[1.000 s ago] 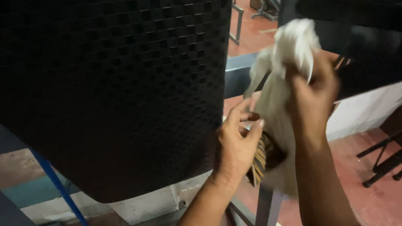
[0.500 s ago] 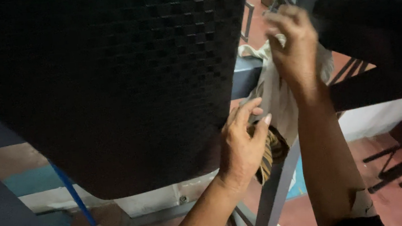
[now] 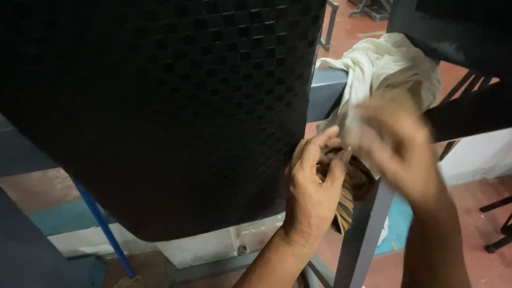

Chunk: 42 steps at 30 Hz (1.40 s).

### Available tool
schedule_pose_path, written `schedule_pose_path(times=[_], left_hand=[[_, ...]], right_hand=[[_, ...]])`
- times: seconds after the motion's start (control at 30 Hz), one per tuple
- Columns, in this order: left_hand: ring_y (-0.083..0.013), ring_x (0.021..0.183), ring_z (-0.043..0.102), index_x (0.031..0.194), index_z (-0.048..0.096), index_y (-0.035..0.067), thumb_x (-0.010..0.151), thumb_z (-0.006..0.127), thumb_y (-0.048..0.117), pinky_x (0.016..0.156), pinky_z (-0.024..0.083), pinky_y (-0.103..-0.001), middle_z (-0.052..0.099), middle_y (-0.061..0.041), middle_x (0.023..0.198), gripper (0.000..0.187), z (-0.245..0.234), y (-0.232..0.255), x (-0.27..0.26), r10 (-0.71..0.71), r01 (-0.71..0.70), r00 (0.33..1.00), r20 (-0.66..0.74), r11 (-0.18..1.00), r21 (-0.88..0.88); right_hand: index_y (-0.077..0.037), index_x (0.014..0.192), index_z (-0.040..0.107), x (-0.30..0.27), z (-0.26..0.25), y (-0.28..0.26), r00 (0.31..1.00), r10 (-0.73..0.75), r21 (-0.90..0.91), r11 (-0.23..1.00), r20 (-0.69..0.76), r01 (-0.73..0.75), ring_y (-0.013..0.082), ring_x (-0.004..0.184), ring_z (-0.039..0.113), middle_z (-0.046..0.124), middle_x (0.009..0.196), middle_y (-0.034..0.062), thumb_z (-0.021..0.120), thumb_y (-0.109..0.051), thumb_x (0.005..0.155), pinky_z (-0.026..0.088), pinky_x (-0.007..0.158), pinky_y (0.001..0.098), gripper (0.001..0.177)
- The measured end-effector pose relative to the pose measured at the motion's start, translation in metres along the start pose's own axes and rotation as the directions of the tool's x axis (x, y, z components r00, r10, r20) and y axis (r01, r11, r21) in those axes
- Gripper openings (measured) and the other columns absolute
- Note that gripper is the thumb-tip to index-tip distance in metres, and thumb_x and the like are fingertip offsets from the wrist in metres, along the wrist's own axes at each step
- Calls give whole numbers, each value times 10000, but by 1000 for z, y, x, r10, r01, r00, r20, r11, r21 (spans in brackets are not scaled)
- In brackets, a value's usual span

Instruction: Wipe down several surfaces and pads of a weightlifting gym machine with a cleaning cloth.

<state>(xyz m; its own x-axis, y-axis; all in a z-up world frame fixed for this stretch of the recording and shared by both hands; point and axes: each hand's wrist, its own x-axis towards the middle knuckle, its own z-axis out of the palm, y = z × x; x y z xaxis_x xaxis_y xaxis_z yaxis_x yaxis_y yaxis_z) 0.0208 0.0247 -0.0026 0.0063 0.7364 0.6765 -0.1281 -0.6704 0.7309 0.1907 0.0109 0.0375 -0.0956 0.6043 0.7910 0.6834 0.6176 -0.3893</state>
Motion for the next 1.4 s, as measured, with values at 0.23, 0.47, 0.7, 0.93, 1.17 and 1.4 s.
schedule_pose_path(times=[0.23,0.47,0.7,0.93,1.17,1.4], left_hand=[[-182,903,620,1329,645,53,901,808,143,810,566,-296,634,-104,1223,467,-30,13,-10,178,-177,984,3,982,68],[-212,1156,644,1372,639,71,895,819,154,996,575,-333,567,-111,1368,516,-75,17,-11,218,-223,971,98,973,51],[-211,1169,610,1327,674,120,903,758,39,1006,555,-332,507,-111,1481,439,-140,45,-3,241,-288,942,232,937,196],[-240,1238,575,1341,662,111,808,818,34,1036,535,-357,502,-114,1465,561,-196,70,-7,139,-216,918,372,961,174],[-236,1049,630,1312,627,125,702,841,71,914,565,-358,552,-72,1251,649,-222,92,-14,-275,125,896,349,910,395],[-308,1075,613,1029,683,100,725,830,95,899,465,-472,617,-61,1042,338,-251,112,-20,-63,-57,987,147,718,693]], right_hand=[[-40,1662,239,-62,41,-5,905,191,637,654,381,-407,215,1286,558,517,1501,140,780,-237,828,470,1034,363,1014],[-3,1582,445,-67,82,-42,962,226,664,698,152,-269,176,1288,537,525,1492,103,756,-86,880,432,1096,314,772],[-76,1278,689,-57,124,-100,968,26,164,986,-248,16,210,1202,564,522,1332,97,730,69,828,496,957,267,475],[-22,1153,706,-44,106,-120,999,-46,199,979,-4,46,223,1194,499,495,1224,96,832,30,688,415,1049,337,484],[-38,1062,748,-31,122,-148,983,121,359,919,139,-164,184,993,562,507,1193,56,840,3,759,498,724,318,320],[-43,1002,797,-13,131,-171,940,144,428,862,308,-273,199,822,635,564,1155,70,803,17,801,547,576,310,210]])
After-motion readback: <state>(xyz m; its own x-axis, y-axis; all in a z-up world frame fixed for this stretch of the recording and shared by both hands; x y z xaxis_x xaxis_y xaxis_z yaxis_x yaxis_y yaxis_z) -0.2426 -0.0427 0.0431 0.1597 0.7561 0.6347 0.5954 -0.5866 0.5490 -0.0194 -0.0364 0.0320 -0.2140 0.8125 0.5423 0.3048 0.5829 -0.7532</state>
